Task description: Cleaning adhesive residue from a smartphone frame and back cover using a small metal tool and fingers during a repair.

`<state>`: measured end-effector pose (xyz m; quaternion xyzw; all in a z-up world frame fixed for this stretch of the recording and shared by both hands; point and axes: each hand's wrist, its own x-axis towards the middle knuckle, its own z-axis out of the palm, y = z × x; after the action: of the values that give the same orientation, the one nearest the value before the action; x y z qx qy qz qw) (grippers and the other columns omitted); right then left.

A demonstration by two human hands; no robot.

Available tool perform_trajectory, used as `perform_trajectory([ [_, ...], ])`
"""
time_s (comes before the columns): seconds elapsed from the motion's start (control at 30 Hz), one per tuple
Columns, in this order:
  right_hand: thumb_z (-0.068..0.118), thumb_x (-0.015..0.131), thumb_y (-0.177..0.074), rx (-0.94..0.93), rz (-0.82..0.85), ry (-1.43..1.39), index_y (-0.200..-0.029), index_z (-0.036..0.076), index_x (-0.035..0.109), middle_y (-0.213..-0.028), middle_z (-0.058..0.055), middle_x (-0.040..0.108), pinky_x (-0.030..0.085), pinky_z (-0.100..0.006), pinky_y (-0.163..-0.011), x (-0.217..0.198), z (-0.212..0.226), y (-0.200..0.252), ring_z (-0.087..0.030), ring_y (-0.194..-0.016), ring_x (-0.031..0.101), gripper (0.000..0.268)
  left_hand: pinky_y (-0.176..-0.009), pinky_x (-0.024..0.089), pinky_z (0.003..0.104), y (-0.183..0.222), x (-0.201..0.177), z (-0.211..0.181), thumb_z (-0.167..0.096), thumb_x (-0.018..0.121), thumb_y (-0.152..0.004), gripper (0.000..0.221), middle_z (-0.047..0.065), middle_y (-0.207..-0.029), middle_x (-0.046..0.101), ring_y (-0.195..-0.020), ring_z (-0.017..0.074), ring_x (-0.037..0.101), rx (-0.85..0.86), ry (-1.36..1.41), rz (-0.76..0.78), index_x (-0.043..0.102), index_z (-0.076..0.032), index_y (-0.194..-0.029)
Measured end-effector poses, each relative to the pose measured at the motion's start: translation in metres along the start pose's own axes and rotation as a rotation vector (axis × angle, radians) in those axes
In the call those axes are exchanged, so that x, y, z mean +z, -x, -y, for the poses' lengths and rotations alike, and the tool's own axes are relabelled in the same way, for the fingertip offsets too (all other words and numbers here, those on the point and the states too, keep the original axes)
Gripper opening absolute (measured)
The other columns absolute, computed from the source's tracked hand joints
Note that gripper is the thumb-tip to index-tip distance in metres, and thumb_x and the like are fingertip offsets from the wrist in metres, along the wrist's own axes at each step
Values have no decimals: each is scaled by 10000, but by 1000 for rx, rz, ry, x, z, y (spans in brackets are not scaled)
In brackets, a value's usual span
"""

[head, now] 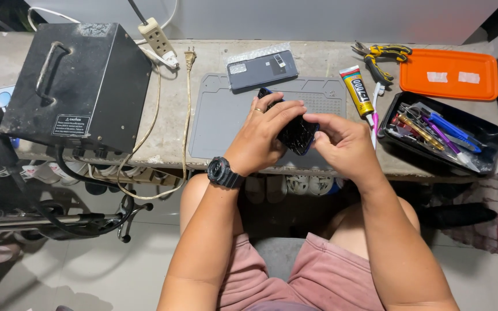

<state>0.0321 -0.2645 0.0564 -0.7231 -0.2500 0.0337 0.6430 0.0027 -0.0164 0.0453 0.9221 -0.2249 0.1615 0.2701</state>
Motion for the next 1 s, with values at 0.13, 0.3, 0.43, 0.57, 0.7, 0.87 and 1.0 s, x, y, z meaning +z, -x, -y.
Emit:
perform_trajectory([
  [0.13, -122, 629, -1049, -2, -49, 39, -1417, -22, 820, -1118, -216, 870, 707, -351, -768, 2, -17, -4, -182, -937, 819, 426, -1292, 337, 881, 3, -1, -5, 37, 801, -724, 1094, -53, -1749, 550, -1659, 428, 395, -55, -34, 4, 549, -266, -1744],
  [0.3, -112, 610, -1047, 65, -124, -44, -1431, -13, 811, -1078, -230, 860, 699, -324, -759, 5, -20, -7, -190, -862, 824, 444, -1283, 394, 844, 24, 4, -17, 81, 812, -848, 1068, 345, -1811, 309, -1595, 646, 367, -352, 54, -229, 389, -76, -1815],
  [0.43, -119, 621, -1046, 39, -167, -55, -1432, -16, 811, -1081, -229, 861, 691, -307, -736, 13, -16, -6, -176, -847, 820, 442, -982, 729, 461, 24, 11, -26, -6, 752, -989, 750, 320, -1526, 526, -1308, 454, 680, -623, 256, -421, 495, 52, -1690],
  [0.57, -135, 667, -1014, -117, -224, 54, -1404, 28, 864, -967, -167, 864, 642, -313, -680, 30, 7, -1, -92, -874, 735, 466, -929, 753, 429, 17, 13, -29, -322, 836, -1028, 944, 361, -1612, 494, -1243, 402, 778, -802, 627, -497, 371, 112, -1725],
  [0.7, -191, 727, -910, -472, -174, 181, -1278, 18, 916, -1130, -287, 879, 709, -440, -702, 58, 28, 2, -435, -964, 874, 463, -1185, 437, 832, 4, 18, -27, -436, 876, -999, 1221, 435, -1850, 165, -1556, 609, 531, -886, 1101, -653, 121, 12, -1849],
  [0.87, -170, 737, -926, -569, -155, 226, -1270, 10, 891, -1194, -233, 888, 726, -444, -737, 86, 16, 1, -423, -1014, 868, 417, -1174, 535, 518, -1, 23, -11, -253, 902, -984, 1232, 417, -1781, 127, -1358, 327, 593, -861, 1400, -870, 89, -95, -1896],
  [1.0, -191, 752, -927, -519, -175, 158, -1191, -32, 877, -1139, -266, 879, 711, -426, -677, 97, 15, -2, -489, -983, 840, 333, -1380, 201, 533, -10, -4, -40, -235, 870, -991, 1170, 528, -1822, -82, -1754, 550, 78, -867, 1375, -915, 149, -162, -1909],
])
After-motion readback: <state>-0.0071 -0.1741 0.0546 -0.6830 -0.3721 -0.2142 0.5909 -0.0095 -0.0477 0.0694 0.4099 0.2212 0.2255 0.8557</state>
